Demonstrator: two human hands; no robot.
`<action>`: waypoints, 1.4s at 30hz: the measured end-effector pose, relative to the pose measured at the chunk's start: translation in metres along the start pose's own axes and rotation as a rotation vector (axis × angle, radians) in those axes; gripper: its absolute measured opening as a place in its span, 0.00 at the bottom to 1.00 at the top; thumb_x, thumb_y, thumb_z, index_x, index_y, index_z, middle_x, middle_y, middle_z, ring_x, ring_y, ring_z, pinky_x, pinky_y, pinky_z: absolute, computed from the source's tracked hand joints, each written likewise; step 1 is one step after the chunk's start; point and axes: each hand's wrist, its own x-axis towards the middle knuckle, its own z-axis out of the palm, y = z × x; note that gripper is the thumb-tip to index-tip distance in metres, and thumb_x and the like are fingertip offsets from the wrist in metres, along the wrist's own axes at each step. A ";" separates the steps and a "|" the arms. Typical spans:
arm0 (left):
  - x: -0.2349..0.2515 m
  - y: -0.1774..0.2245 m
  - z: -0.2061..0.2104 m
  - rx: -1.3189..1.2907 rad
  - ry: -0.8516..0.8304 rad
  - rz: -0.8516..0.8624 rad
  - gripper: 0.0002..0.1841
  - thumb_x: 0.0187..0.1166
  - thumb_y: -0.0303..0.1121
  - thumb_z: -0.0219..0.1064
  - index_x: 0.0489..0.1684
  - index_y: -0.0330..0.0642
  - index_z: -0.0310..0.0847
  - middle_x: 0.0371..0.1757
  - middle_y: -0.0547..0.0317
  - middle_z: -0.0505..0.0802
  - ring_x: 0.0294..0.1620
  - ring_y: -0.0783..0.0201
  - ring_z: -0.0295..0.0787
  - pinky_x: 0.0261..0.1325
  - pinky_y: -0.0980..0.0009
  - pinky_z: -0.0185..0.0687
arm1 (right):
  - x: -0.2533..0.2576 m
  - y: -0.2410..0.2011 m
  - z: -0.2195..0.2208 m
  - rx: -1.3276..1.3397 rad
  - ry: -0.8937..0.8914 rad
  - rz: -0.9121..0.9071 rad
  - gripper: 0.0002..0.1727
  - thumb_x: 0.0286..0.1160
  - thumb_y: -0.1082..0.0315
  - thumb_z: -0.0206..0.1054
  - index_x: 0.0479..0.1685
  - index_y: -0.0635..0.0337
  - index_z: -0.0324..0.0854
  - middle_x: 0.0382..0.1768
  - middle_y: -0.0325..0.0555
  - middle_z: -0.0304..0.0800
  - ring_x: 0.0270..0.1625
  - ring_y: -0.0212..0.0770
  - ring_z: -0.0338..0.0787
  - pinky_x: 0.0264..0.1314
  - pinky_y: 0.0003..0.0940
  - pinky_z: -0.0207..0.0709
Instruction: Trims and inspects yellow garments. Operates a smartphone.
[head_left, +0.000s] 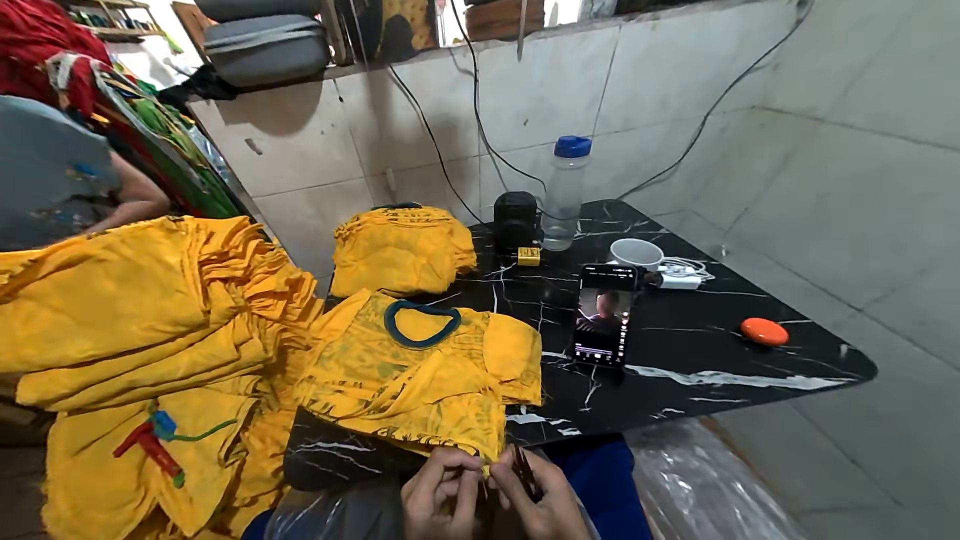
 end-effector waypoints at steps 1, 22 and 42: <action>0.000 0.001 0.000 0.005 0.003 -0.001 0.07 0.72 0.16 0.69 0.42 0.34 0.85 0.42 0.59 0.95 0.37 0.72 0.95 0.41 0.75 0.95 | 0.000 0.001 0.000 -0.008 -0.011 -0.018 0.11 0.87 0.69 0.61 0.37 0.65 0.84 0.29 0.38 0.88 0.30 0.24 0.85 0.37 0.21 0.81; 0.008 -0.010 -0.002 0.373 -0.079 0.290 0.05 0.66 0.31 0.80 0.36 0.49 0.97 0.46 0.55 0.92 0.48 0.78 0.88 0.55 0.87 0.84 | -0.002 -0.011 -0.013 -0.221 -0.033 -0.093 0.06 0.74 0.71 0.70 0.35 0.66 0.84 0.29 0.47 0.86 0.31 0.32 0.83 0.35 0.26 0.77; 0.014 -0.010 -0.013 -0.187 -0.023 -0.018 0.04 0.82 0.40 0.70 0.41 0.53 0.85 0.60 0.69 0.85 0.54 0.79 0.84 0.53 0.82 0.85 | 0.013 0.001 -0.008 -0.146 -0.062 -0.172 0.16 0.76 0.59 0.76 0.47 0.66 0.85 0.27 0.43 0.86 0.27 0.27 0.81 0.30 0.22 0.76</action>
